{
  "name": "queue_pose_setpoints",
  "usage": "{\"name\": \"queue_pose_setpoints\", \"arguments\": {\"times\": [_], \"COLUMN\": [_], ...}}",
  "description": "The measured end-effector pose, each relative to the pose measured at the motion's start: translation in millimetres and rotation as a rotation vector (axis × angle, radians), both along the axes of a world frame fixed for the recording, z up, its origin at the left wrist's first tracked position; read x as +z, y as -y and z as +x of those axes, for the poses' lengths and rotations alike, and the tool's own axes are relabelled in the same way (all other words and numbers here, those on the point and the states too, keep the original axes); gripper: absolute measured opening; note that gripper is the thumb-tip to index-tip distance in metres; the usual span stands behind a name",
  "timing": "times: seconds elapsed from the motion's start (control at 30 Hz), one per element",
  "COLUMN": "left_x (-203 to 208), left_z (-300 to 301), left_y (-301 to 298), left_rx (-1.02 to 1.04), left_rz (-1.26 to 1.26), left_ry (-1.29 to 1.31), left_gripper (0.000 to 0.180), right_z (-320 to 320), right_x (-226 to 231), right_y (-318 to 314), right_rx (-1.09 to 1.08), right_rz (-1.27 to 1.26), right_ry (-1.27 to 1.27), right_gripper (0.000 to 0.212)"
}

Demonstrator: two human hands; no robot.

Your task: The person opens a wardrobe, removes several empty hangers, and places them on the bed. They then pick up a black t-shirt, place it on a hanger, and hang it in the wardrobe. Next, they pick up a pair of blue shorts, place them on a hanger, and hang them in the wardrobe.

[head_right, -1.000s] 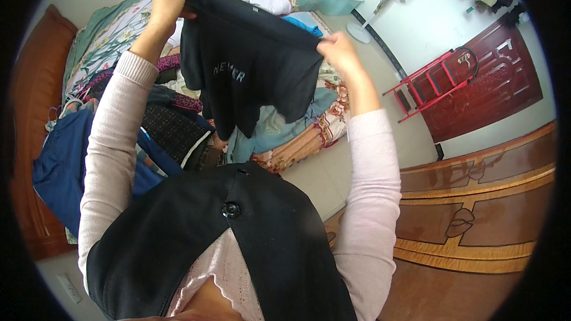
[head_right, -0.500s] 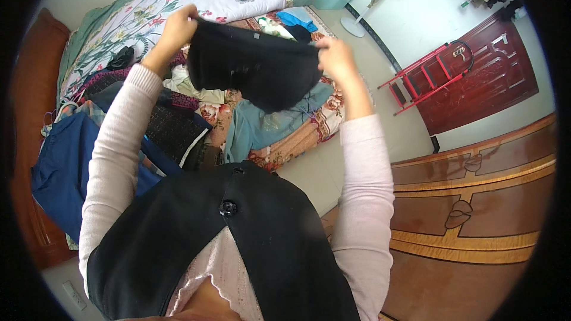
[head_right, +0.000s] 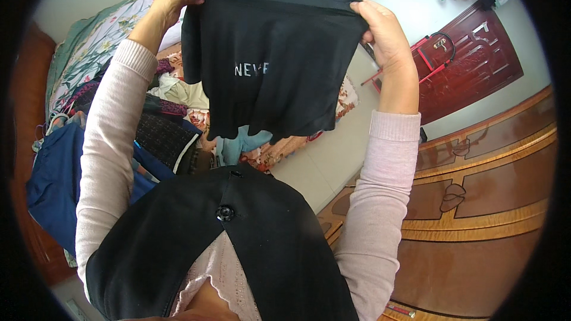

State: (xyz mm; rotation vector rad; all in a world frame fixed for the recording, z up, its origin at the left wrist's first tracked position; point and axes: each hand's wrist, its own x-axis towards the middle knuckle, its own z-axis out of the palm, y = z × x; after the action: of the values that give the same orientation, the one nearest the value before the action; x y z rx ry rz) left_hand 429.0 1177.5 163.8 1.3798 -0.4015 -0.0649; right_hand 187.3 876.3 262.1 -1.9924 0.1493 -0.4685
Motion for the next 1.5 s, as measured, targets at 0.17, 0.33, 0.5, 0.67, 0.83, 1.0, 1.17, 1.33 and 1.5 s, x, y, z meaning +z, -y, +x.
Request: {"name": "queue_pose_setpoints", "arguments": {"times": [0.17, 0.33, 0.5, 0.67, 0.83, 1.0, 1.17, 1.33, 1.5], "left_x": [9.6, 19.8, 29.9, 43.2, 35.9, -47.4, -131.3, -85.1, -67.4], "left_z": [-7.5, -13.4, -27.1, -46.6, -58.6, -75.2, -92.1, -121.6, -101.5], "left_y": [-0.2, -4.3, -22.2, -36.2, -25.3, 1.9, 27.9, 15.9, 15.5], "left_rx": [0.046, -0.015, -0.133, -0.118, 0.022, 0.134, -0.623, -0.602, -0.642], "left_rz": [-0.044, -0.040, 0.089, 0.271, 0.352, 0.161, 0.265, -0.189, -0.784], "left_ry": [0.051, 0.132, 0.274, 0.598, 0.865, 0.829, 0.129, -0.422, -0.598], "left_gripper": [0.010, 0.004, 0.012, 0.051, 0.092, 0.089, 0.071, 0.039, 0.037], "right_z": [-5.6, -6.5, -0.7, 11.8, 26.8, 68.9, 105.4, 144.7, 152.9], "right_x": [8.8, 9.1, 11.6, 26.3, 50.5, 65.3, 80.0, 60.7, -49.7], "right_y": [-14.5, -13.9, -18.2, -29.0, -41.3, -73.6, -65.1, -9.8, 16.3], "right_rx": [-0.110, -0.201, -0.213, 0.007, 0.298, 0.589, 0.618, 0.422, -0.108], "right_rz": [-0.014, -0.091, -0.023, 0.414, 0.619, 0.666, 0.545, 0.406, -0.133], "right_ry": [0.106, 0.194, 0.321, 0.358, 0.359, 0.369, 0.512, 0.479, 0.093], "right_gripper": [0.024, 0.024, 0.023, 0.024, 0.027, 0.018, 0.015, 0.028, 0.057]}}
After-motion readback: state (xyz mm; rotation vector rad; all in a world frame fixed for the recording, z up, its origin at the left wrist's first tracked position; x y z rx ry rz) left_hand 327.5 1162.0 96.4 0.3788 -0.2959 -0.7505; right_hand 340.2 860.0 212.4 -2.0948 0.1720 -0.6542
